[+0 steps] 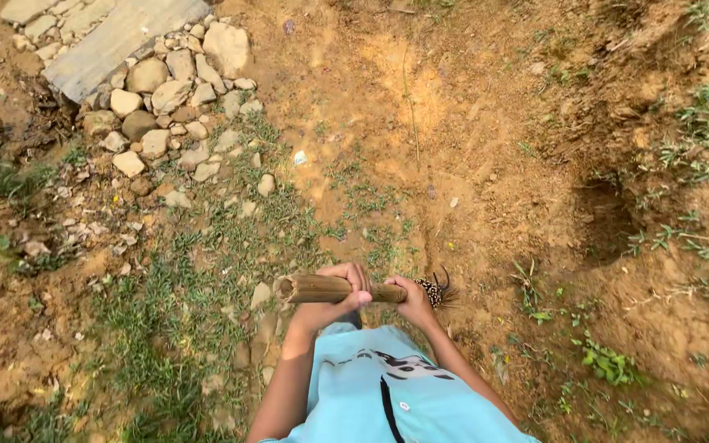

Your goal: Sweeping a dirt and rock path using a traditional broom.

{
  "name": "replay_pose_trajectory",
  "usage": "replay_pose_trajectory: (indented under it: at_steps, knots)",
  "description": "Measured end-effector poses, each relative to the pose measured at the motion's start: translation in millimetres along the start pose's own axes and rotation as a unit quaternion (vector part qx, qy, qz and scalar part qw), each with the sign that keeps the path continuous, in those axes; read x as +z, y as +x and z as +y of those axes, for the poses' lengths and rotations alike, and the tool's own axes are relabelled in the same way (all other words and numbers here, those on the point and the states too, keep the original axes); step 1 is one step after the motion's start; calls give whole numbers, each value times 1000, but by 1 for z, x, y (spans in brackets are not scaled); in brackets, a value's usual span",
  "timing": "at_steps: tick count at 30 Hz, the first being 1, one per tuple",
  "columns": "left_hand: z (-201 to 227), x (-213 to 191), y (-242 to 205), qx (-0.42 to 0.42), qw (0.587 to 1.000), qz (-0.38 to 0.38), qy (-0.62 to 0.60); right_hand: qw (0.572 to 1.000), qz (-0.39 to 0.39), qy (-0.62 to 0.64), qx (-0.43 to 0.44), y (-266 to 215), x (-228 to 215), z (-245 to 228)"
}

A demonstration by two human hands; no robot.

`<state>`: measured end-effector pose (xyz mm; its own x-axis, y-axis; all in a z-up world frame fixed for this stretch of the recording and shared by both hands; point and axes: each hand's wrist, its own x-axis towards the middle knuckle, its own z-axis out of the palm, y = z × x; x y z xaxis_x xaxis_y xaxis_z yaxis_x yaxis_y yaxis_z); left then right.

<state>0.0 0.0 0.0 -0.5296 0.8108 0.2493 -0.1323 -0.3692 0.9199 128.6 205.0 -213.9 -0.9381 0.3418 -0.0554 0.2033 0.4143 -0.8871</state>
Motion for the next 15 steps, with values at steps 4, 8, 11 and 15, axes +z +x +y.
replay_pose_trajectory:
  at_steps: [4,8,11,15]
  knots:
    - [9,-37,72,-59,998,-14,-2,998,24,6,64,58,-20,-38]
    - [-14,-87,138,-52,998,-5,-18,999,46,-5,16,140,-23,-9]
    - [-49,-126,196,-35,998,16,-42,998,22,-21,55,209,-35,8]
    - [-78,-187,305,-20,999,5,-41,999,5,-46,3,335,-65,44]
